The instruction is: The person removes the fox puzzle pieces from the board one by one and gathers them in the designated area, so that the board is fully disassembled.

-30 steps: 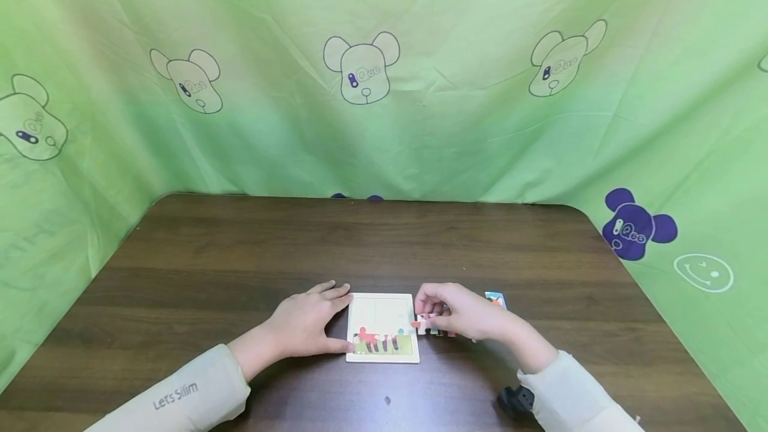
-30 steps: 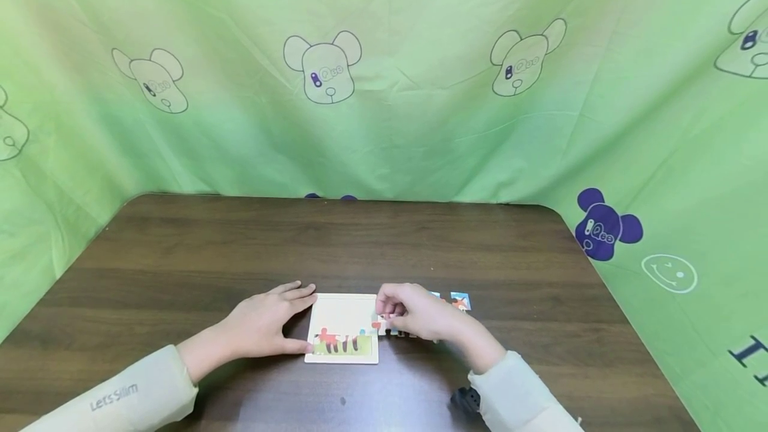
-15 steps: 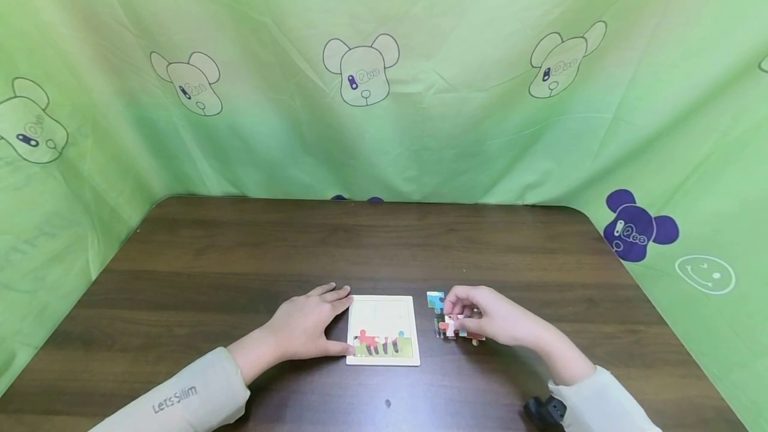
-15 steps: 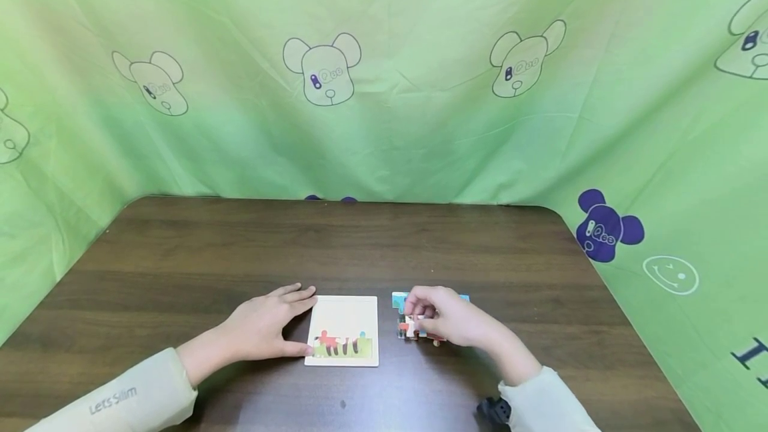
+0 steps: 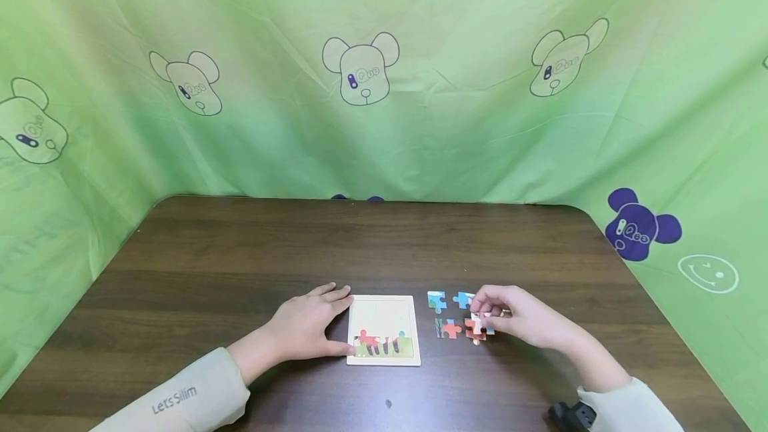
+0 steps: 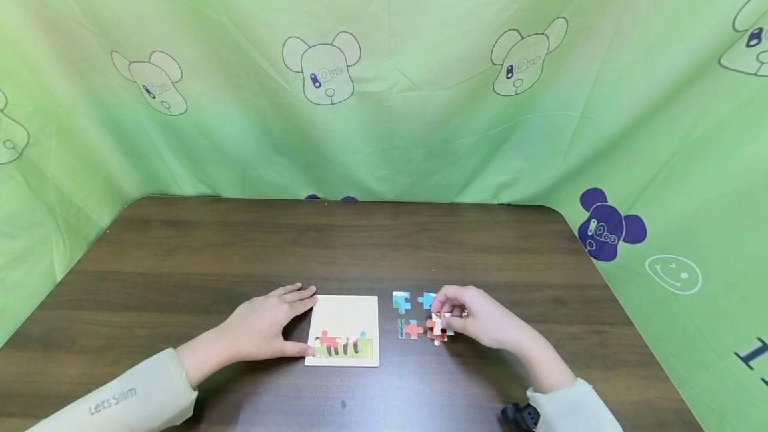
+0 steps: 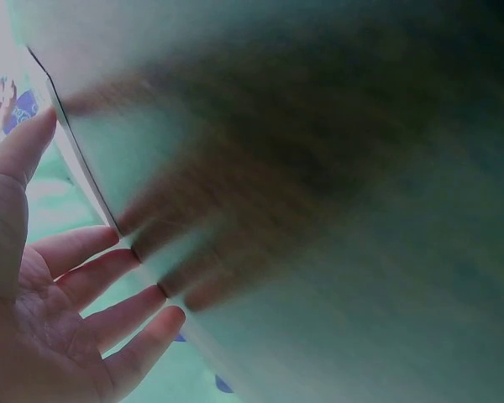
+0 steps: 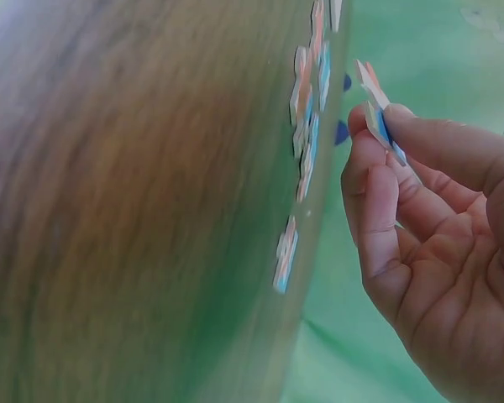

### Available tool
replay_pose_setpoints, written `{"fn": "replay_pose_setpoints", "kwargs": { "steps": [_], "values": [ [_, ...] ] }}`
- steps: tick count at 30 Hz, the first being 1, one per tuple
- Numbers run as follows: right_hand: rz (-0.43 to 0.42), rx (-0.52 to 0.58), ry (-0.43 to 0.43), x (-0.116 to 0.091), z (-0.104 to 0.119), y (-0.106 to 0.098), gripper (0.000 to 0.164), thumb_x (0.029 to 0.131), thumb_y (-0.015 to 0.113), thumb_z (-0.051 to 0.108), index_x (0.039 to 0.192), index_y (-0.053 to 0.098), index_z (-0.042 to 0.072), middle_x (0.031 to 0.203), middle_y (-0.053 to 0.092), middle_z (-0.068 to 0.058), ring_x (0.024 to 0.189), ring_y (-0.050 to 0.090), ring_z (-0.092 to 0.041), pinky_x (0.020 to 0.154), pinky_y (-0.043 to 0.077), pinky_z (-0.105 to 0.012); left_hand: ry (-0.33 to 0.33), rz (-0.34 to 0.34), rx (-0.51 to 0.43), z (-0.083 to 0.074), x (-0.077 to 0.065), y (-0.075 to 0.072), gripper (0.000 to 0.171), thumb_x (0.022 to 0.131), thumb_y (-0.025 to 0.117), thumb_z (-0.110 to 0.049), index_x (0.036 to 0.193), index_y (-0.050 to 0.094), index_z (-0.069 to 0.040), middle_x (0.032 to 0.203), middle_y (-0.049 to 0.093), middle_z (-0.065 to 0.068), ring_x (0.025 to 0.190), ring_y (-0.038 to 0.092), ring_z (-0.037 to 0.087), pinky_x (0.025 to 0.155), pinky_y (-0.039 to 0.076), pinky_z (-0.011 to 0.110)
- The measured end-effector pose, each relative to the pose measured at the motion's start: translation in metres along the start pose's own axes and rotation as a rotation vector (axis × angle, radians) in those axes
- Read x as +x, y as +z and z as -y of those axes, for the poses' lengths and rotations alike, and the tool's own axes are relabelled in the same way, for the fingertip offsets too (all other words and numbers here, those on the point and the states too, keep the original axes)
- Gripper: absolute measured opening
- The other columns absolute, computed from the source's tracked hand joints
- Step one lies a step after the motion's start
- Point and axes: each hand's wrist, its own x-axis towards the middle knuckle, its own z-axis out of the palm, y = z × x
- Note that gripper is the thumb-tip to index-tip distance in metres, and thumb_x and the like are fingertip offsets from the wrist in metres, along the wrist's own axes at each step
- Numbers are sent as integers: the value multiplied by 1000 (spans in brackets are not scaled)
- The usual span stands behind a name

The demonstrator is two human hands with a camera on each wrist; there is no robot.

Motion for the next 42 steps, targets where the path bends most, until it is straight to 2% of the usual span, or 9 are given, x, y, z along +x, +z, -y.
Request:
{"fn": "replay_pose_setpoints", "kwargs": {
  "steps": [14, 23, 31, 42],
  "values": [
    [-35, -18, -48, -21, -20, -13, 13, 89, 65, -4, 99, 64, 4, 82, 64, 2, 75, 57, 0, 64, 49, -21, 4, 2, 14, 1, 1, 1, 83, 77, 72, -64, 141, 57, -13, 150, 52, 5, 141, 47, 30, 100, 52, 45],
    [5, -18, -3, -31, -31, -13, 13, 88, 64, -7, 98, 64, 1, 81, 64, -1, 75, 55, 2, 62, 48, -21, 0, 10, 5, 1, 1, 4, 83, 78, 72, -64, 142, 56, -13, 151, 51, 5, 141, 46, 29, 99, 52, 46],
    [8, -22, 1, -32, -32, -12, 15, 86, 64, -8, 98, 64, 2, 81, 63, 0, 74, 54, 2, 61, 47, -21, -4, 3, 7, 1, 0, 4, 83, 77, 72, -64, 141, 57, -13, 150, 52, 5, 141, 47, 29, 99, 52, 46],
    [-32, -109, 4, -33, -32, -13, 18, 83, 69, -7, 95, 64, 6, 79, 60, 5, 73, 50, 4, 60, 45, -20, -2, 2, 21, 1, 1, 2, 83, 78, 72, -65, 142, 56, -13, 150, 52, 5, 141, 47, 29, 99, 52, 46]
  ]
}}
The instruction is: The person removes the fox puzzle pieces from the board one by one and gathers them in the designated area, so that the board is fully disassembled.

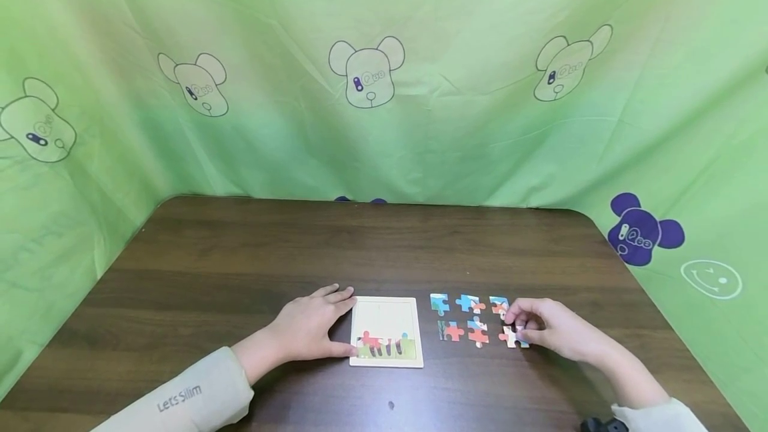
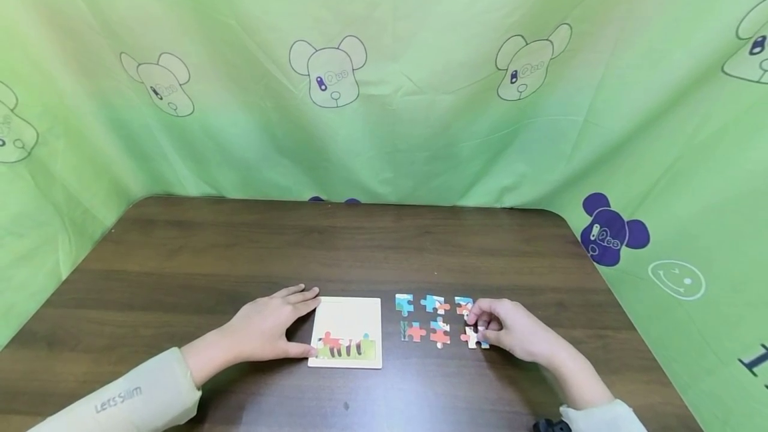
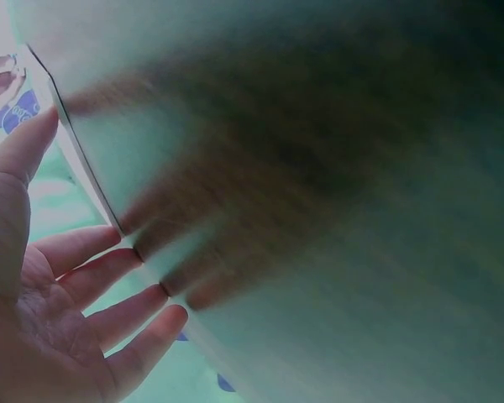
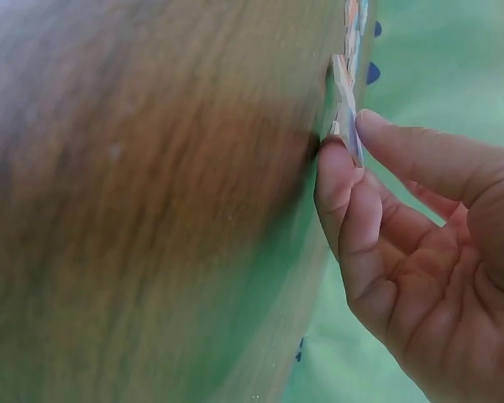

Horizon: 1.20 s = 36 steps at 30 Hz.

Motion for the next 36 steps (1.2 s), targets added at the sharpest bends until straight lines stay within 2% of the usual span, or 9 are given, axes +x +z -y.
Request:
{"fn": "replay_pose_setpoints", "kwargs": {
  "steps": [5, 9, 17, 27, 36],
  "values": [
    [-7, -43, 32, -2, 0, -2, 19, 83, 71, -5, 96, 64, 8, 79, 60, 2, 74, 50, 5, 62, 45, -21, 1, 2, -7, -1, -1, -3, 83, 77, 72, -63, 141, 57, -13, 150, 52, 5, 140, 48, 29, 99, 52, 46],
    [-15, -70, 61, -4, -1, -5, 18, 83, 72, 1, 97, 64, 9, 81, 59, 8, 73, 50, 5, 62, 46, -21, 0, 7, -14, -3, 0, -5, 82, 78, 72, -63, 141, 57, -13, 150, 52, 5, 140, 47, 29, 99, 52, 46],
    [-33, -60, 43, -2, 1, -10, 16, 85, 72, 3, 98, 65, 7, 82, 60, 11, 73, 52, 5, 62, 47, -21, -3, 12, -17, -3, -2, -6, 82, 78, 72, -63, 141, 56, -13, 150, 52, 5, 141, 47, 29, 99, 52, 46],
    [4, -12, 35, 22, 21, -10, 11, 90, 70, 7, 100, 64, 6, 84, 62, 8, 75, 55, 2, 65, 50, -22, -8, 15, -16, -2, -1, -5, 83, 78, 72, -64, 142, 56, -13, 151, 51, 5, 141, 46, 29, 99, 52, 46],
    [60, 12, 4, 55, 47, 5, 11, 90, 68, 6, 101, 65, 5, 84, 65, 5, 77, 56, -1, 67, 50, -23, -10, 15, -14, -3, -1, -4, 83, 78, 71, -64, 141, 56, -12, 151, 51, 5, 141, 46, 29, 99, 52, 46]
  ]
}}
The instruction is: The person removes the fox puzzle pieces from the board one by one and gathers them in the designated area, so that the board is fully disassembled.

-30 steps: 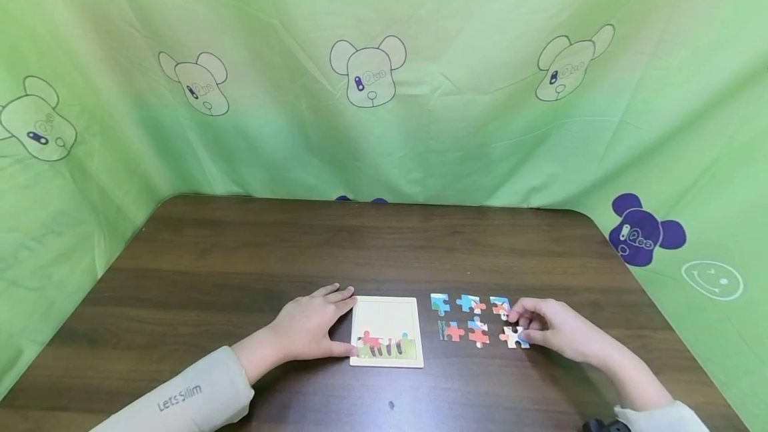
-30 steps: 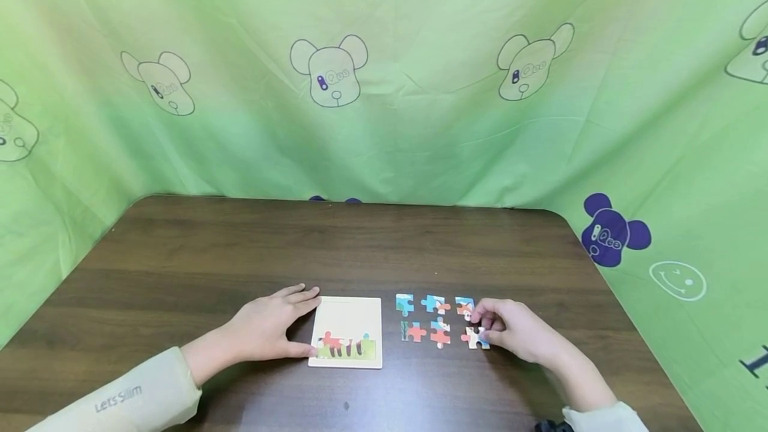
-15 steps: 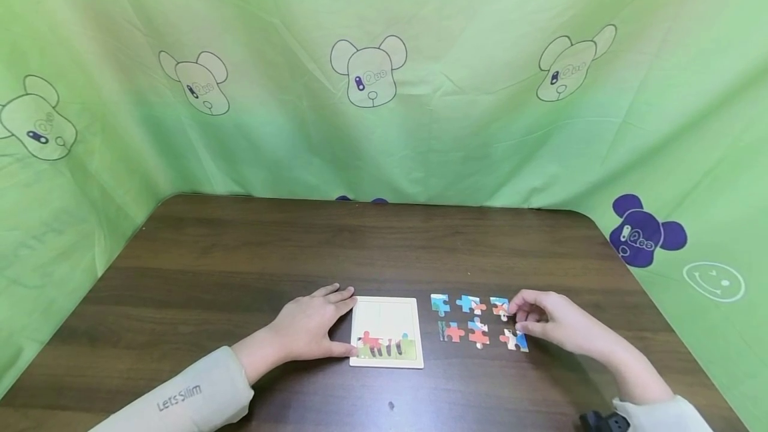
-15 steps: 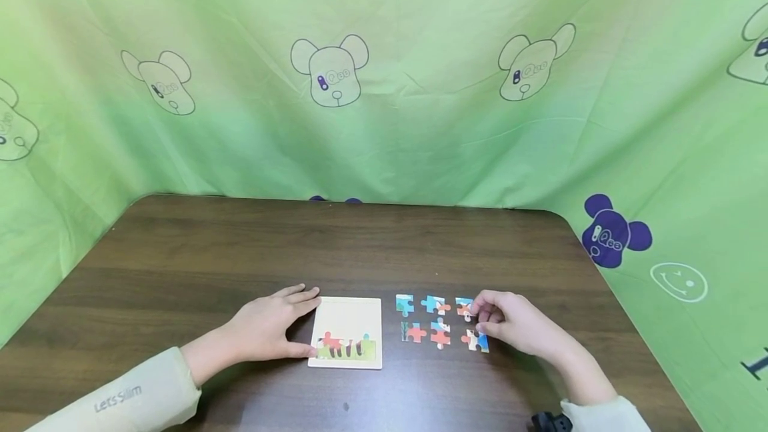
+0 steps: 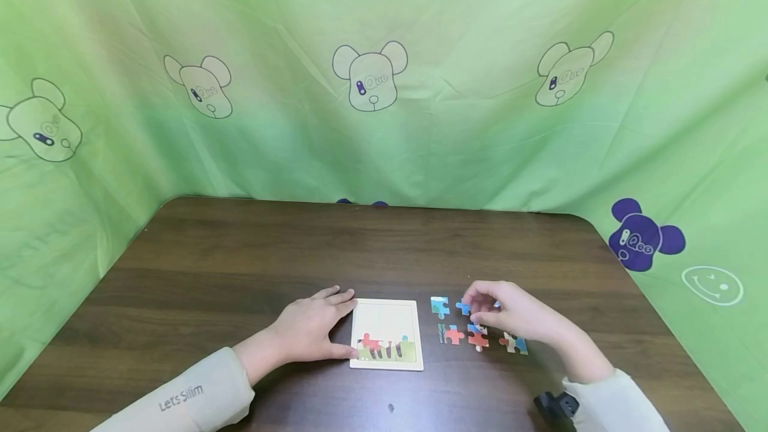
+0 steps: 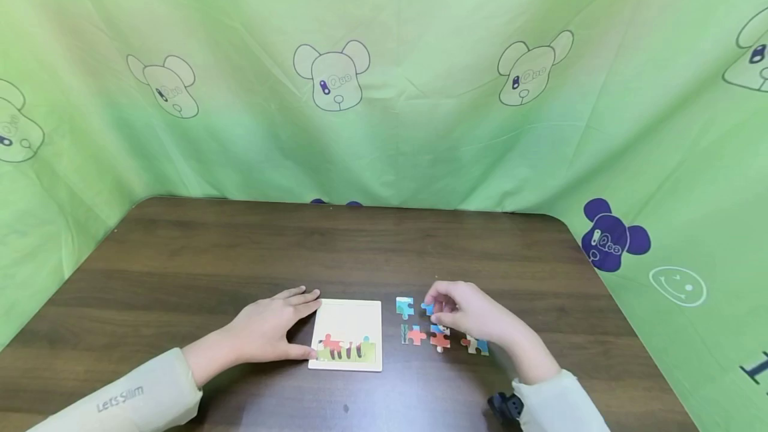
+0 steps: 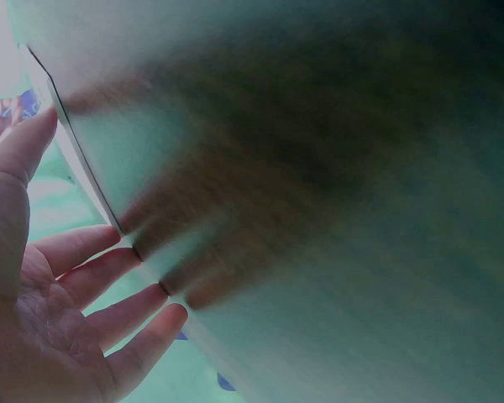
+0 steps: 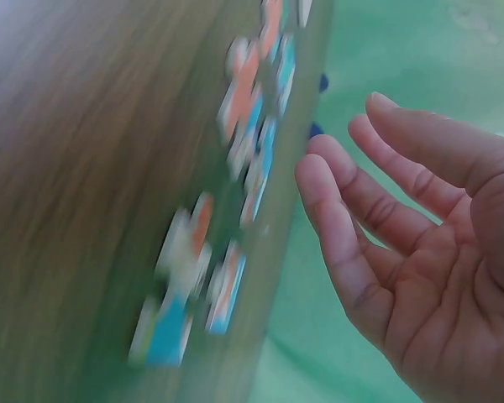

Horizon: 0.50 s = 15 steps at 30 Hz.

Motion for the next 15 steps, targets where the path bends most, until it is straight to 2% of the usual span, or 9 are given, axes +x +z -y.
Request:
{"fn": "replay_pose_setpoints", "kwargs": {
  "steps": [8, 15],
  "values": [
    [75, 0, -31, 30, 21, 18, 12, 90, 68, 7, 101, 66, 4, 85, 66, 5, 78, 58, -1, 70, 52, -24, -1, -2, -2, 1, 0, 2, 83, 78, 71, -64, 141, 56, -13, 151, 51, 5, 141, 46, 29, 98, 53, 47],
    [137, 34, -25, 49, 34, 35, 11, 90, 66, 5, 101, 67, 5, 85, 63, 5, 77, 57, -2, 70, 50, -21, 3, -6, 2, 1, 0, 1, 83, 78, 71, -64, 141, 57, -12, 151, 51, 5, 141, 47, 29, 99, 52, 46]
  ]
}}
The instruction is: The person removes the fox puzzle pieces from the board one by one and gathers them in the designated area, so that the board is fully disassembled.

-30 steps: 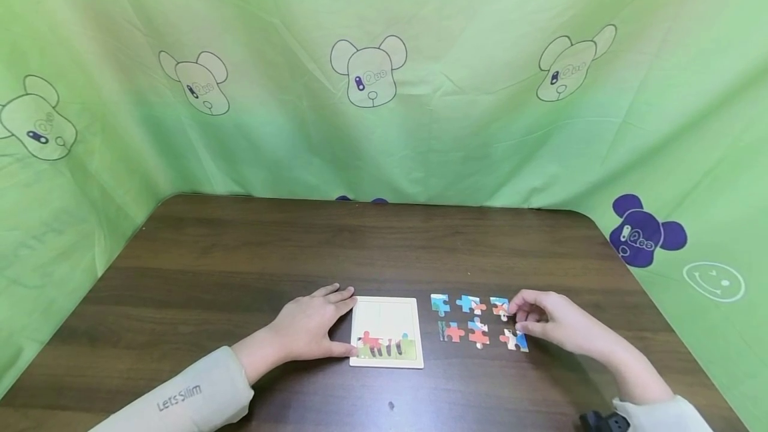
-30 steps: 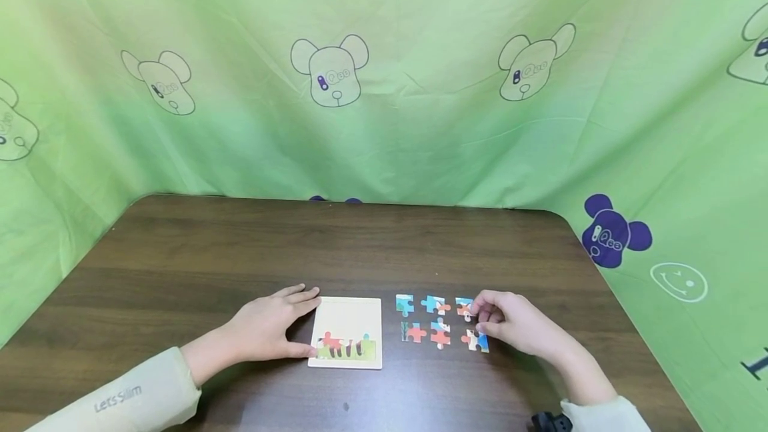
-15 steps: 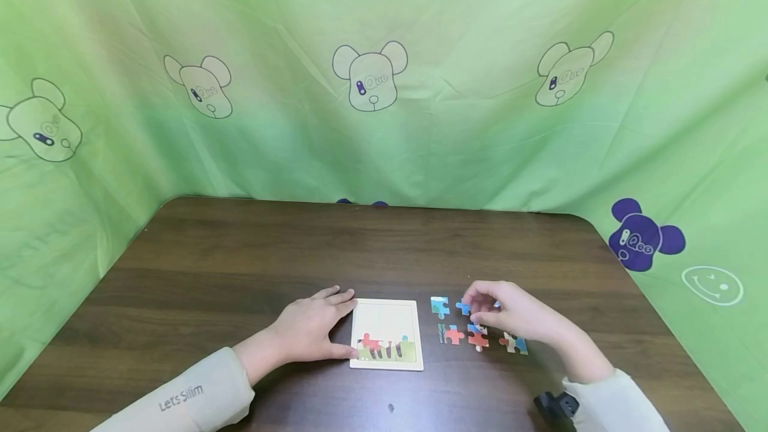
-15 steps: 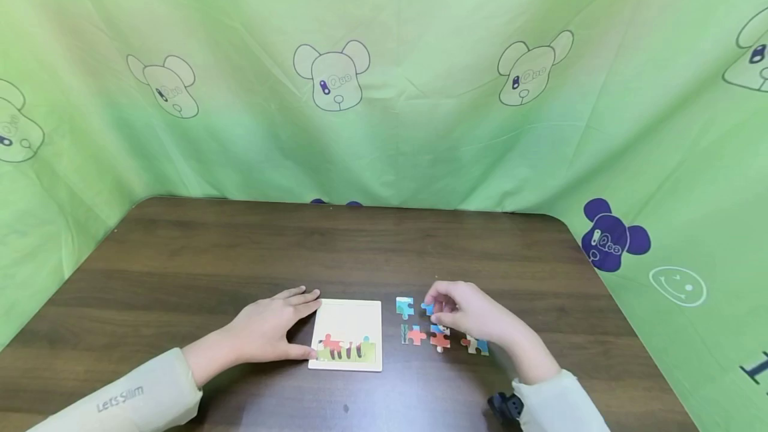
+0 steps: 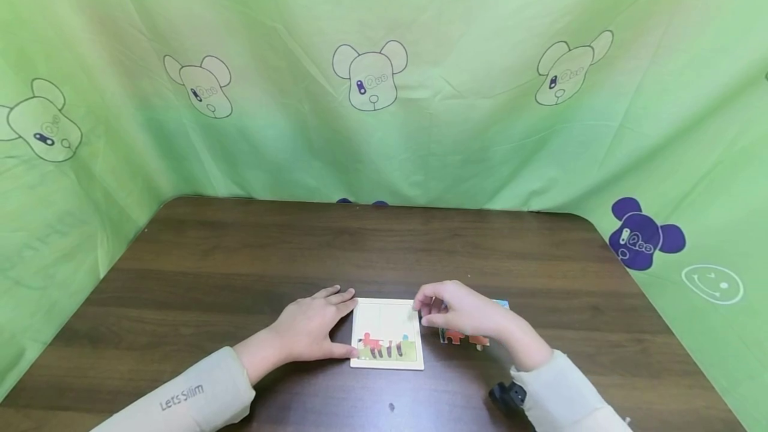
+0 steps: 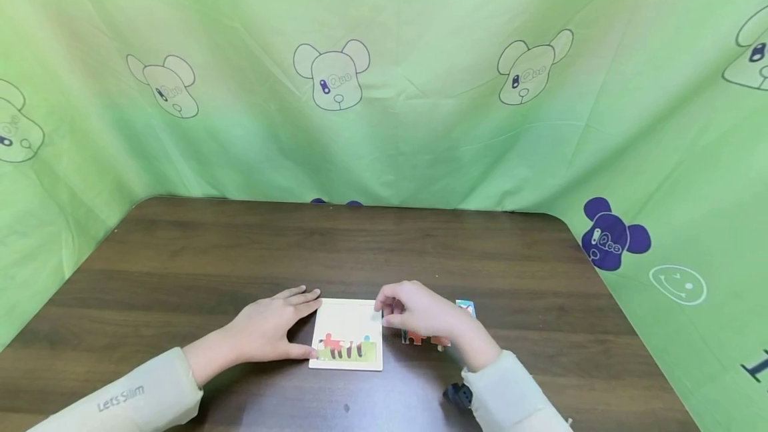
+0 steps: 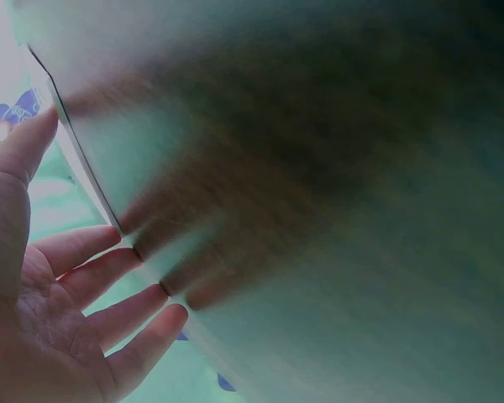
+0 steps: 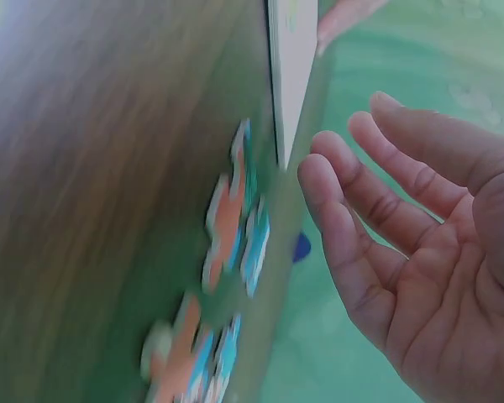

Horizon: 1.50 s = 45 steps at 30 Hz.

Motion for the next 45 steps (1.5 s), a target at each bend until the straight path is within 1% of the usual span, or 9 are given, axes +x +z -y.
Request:
{"fn": "replay_pose_setpoints", "kwargs": {
  "steps": [2, 9, 16, 21, 23, 27, 31, 36, 45],
  "values": [
    [20, 11, -8, 6, 4, 4, 10, 90, 66, 4, 100, 67, 5, 83, 62, 5, 76, 55, -2, 71, 50, -20, 2, -1, 1, 0, 0, 0, 82, 78, 71, -64, 141, 57, -12, 150, 52, 6, 140, 47, 29, 99, 52, 46],
    [58, -47, -95, 26, 17, 18, 11, 89, 67, 3, 99, 67, 5, 78, 60, 5, 72, 52, 0, 68, 47, -19, 4, -8, -11, 0, -1, -1, 82, 78, 72, -63, 140, 58, -12, 150, 52, 6, 140, 48, 30, 98, 53, 47],
    [127, -20, -91, 40, 27, 30, 14, 88, 66, 0, 101, 67, 4, 76, 61, 3, 70, 55, 1, 68, 49, -18, 4, -11, -20, 1, -1, 0, 81, 77, 73, -62, 139, 58, -12, 150, 52, 7, 140, 47, 31, 98, 53, 47],
    [150, -37, -102, 47, 31, 37, 18, 85, 64, -4, 102, 67, 2, 75, 61, 3, 66, 53, 3, 67, 48, -17, 11, -14, -13, 2, 0, 1, 81, 78, 72, -63, 139, 58, -12, 150, 53, 7, 140, 48, 31, 99, 52, 46],
    [159, -39, -105, 49, 32, 40, 20, 84, 65, -5, 103, 67, 1, 75, 60, 3, 64, 53, 4, 64, 48, -16, 16, -19, -11, 2, 0, 1, 81, 78, 72, -63, 139, 58, -12, 149, 53, 7, 139, 48, 31, 98, 53, 46],
    [166, -79, -102, 51, 33, 44, 21, 84, 68, -3, 104, 67, 3, 76, 57, 4, 63, 48, 4, 62, 45, -15, 21, -27, -9, 2, 0, 1, 81, 77, 73, -62, 139, 59, -12, 149, 53, 7, 139, 49, 31, 97, 53, 46],
    [171, -122, -89, 51, 34, 47, 21, 85, 70, -1, 104, 67, 7, 77, 55, 4, 64, 45, 4, 63, 44, -15, 23, -31, -8, 2, 0, 1, 81, 77, 73, -62, 139, 58, -11, 148, 54, 7, 139, 49, 31, 96, 54, 46],
    [168, -162, -78, 49, 36, 48, 24, 83, 71, -1, 104, 66, 11, 81, 54, 3, 66, 44, 3, 64, 42, -16, 19, -20, -13, 2, 0, 1, 81, 78, 72, -62, 140, 58, -12, 150, 52, 7, 140, 48, 31, 97, 53, 47],
    [163, -196, -85, 49, 38, 49, 25, 82, 71, -1, 102, 65, 12, 81, 53, 4, 68, 43, 1, 65, 40, -16, 22, -25, -7, 2, 0, 1, 81, 78, 72, -63, 139, 58, -11, 149, 53, 7, 139, 48, 31, 97, 53, 46]
  ]
}}
